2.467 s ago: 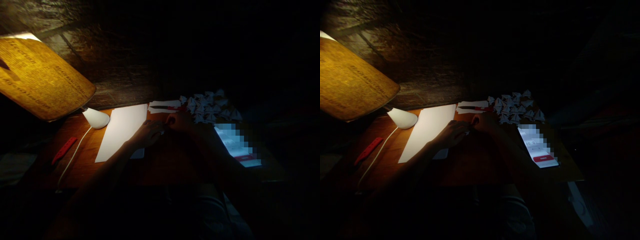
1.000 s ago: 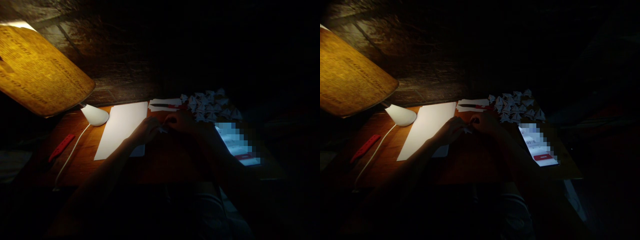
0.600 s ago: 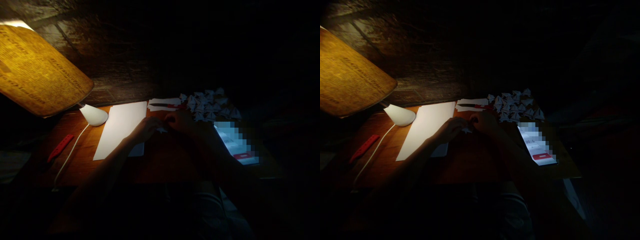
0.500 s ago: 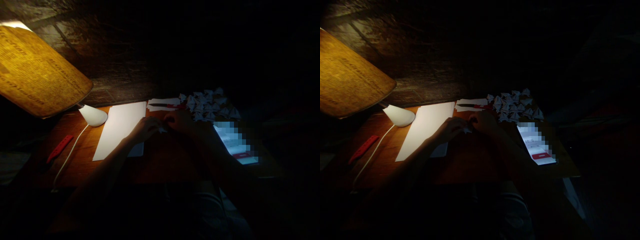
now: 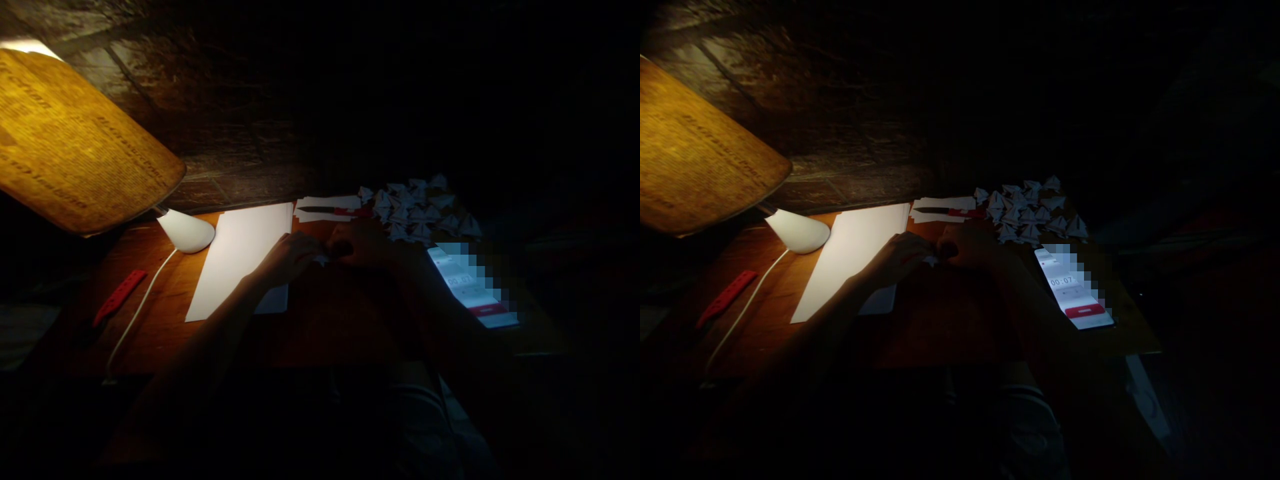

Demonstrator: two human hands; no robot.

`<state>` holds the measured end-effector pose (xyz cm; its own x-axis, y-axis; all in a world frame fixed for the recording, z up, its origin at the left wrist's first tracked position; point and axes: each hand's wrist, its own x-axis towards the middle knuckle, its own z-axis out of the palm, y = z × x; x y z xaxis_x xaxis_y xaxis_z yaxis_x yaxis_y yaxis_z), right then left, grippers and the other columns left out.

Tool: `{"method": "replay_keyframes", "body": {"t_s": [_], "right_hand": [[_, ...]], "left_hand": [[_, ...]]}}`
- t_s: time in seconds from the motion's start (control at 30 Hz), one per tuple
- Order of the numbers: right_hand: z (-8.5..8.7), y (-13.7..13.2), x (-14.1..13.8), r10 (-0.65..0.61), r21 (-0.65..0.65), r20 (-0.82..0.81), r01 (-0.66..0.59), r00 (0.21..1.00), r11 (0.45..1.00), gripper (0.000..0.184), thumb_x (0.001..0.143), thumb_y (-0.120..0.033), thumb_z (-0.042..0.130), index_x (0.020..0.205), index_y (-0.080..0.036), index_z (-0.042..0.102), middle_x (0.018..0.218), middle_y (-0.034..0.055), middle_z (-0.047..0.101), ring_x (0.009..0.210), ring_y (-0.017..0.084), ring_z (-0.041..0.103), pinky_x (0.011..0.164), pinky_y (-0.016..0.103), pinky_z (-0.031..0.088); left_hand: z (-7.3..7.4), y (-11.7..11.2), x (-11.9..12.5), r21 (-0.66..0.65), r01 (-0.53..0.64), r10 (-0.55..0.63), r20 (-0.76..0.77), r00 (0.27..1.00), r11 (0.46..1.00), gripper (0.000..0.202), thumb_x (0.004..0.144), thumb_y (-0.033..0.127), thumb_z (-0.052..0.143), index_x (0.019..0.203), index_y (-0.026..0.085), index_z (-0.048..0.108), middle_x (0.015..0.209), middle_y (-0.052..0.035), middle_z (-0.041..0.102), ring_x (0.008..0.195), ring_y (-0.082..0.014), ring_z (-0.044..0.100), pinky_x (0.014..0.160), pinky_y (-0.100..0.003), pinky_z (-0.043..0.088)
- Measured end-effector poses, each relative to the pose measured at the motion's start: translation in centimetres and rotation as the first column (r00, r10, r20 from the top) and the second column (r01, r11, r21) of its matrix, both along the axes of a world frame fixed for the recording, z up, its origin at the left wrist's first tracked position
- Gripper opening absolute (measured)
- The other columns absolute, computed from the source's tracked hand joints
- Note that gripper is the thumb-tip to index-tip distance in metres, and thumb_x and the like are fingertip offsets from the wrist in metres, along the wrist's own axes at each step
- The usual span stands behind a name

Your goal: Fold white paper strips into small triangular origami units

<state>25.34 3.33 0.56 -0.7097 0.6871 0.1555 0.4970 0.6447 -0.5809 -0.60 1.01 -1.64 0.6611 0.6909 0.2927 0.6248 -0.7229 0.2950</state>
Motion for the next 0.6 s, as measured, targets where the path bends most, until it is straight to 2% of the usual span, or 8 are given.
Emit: {"method": "replay_keyframes", "body": {"t_s": [0.23, 0.37, 0.6], "right_hand": [[0.2, 0.2, 0.5, 0.011, -0.020, -0.018, -0.011, 1.000, 1.000, 0.012, 0.085, -0.016, 0.076, 0.092, -0.021, 0.085, 0.107, 0.0047, 0.080, 0.094, 0.019, 0.071, 0.086, 0.030, 0.047], [0.0, 0.4, 0.6, -0.001, -0.013, 0.010, 0.001, 1.000, 1.000, 0.013, 0.087, -0.016, 0.074, 0.092, -0.022, 0.085, 0.106, 0.0045, 0.080, 0.092, 0.019, 0.070, 0.086, 0.030, 0.047], [-0.1, 0.5, 0.0, -0.122, 0.036, 0.039, 0.120, 0.992, 0.992, 0.016, 0.090, -0.015, 0.070, 0.094, -0.020, 0.084, 0.104, 0.0077, 0.081, 0.093, 0.021, 0.070, 0.083, 0.033, 0.045]], "left_hand": [[1.0, -0.7, 0.5, -0.019, 0.026, -0.027, -0.032, 0.999, 0.999, 0.027, 0.104, 0.031, 0.053, 0.112, 0.026, 0.078, 0.116, -0.0069, 0.079, 0.112, -0.0266, 0.069, 0.097, -0.046, 0.051], [1.6, -0.9, 0.9, -0.013, 0.054, -0.055, -0.059, 0.997, 0.998, 0.026, 0.104, 0.031, 0.053, 0.109, 0.026, 0.078, 0.113, -0.0059, 0.079, 0.108, -0.0263, 0.069, 0.094, -0.045, 0.051], [1.4, -1.2, 1.3, -0.010, 0.081, -0.082, -0.046, 0.996, 0.997, 0.026, 0.103, 0.030, 0.053, 0.116, 0.024, 0.075, 0.110, -0.0078, 0.078, 0.107, -0.0265, 0.069, 0.093, -0.044, 0.052]]}}
